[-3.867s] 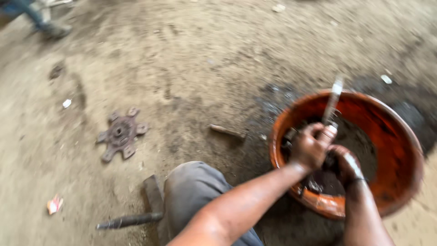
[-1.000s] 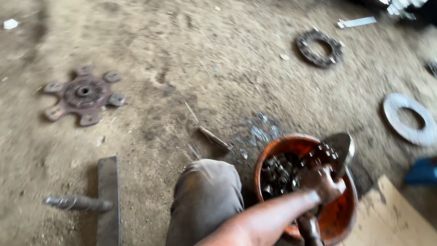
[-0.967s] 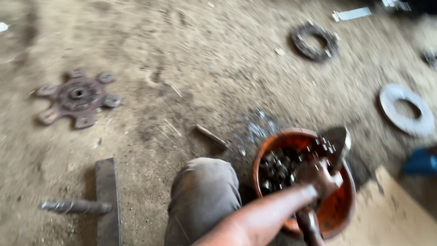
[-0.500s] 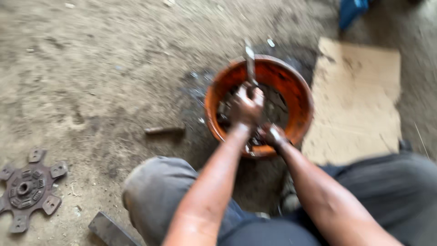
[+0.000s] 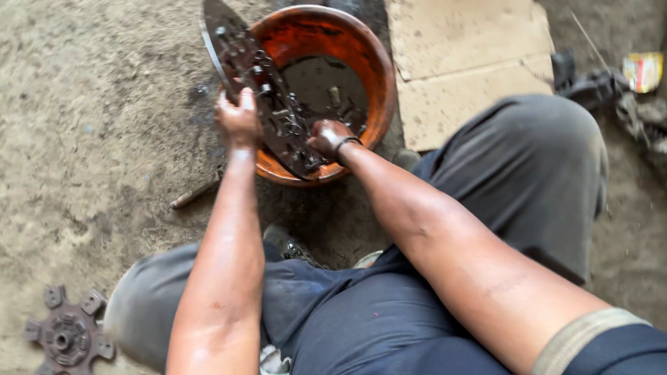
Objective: The person sits on the ground and scrubs a circular metal part with holes and springs using a brush and liquid in an orange basin. They repeatedly dip the part, scrub its surfaces, and rinse it, then place it aside on a cardboard sheet.
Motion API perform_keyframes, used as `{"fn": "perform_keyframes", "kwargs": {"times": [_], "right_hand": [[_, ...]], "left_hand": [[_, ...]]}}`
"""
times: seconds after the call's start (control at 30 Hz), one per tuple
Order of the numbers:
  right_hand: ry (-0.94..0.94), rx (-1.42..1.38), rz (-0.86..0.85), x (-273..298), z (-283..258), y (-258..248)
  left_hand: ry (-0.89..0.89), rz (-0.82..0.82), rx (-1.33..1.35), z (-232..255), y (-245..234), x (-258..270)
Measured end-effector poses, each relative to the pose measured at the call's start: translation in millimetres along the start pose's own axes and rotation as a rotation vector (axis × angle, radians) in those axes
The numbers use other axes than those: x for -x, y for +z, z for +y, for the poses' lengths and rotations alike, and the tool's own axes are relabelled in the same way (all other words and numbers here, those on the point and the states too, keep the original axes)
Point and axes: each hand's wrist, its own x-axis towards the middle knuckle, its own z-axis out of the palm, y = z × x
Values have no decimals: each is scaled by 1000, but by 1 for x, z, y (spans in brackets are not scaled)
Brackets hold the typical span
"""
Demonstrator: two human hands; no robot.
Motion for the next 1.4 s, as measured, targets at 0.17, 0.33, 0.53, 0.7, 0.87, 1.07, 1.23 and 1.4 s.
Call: {"fn": "perform_keyframes", "kwargs": {"times": [0.17,0.33,0.53,0.7,0.87,1.07,1.23,1.4], "right_hand": [[150,-17,-28,10,-4,-11],[246,55,-11,-28,6,-20],[125,249,-41,-86,7,-26],[112,281,-138,-94,98,56],[154,269,-137,-79,124,130],[390,308,-77,-86,95,77],[369,171,-8,-79,120,134],[161,-548,107,-125,85,89]], "left_hand": [[70,-218,540,-21,2,-25],[-246,-259,529,-12,-10,-23],[-95,-210,525,9,-5,-2],[-53,-164,649,-3,-6,8],[-148,-245,601,-12,-24,2],[-173,-193,552,10,-22,13],[-219,-208,558,27,-26,9],[-214,-217,564,13,-31,7]]}}
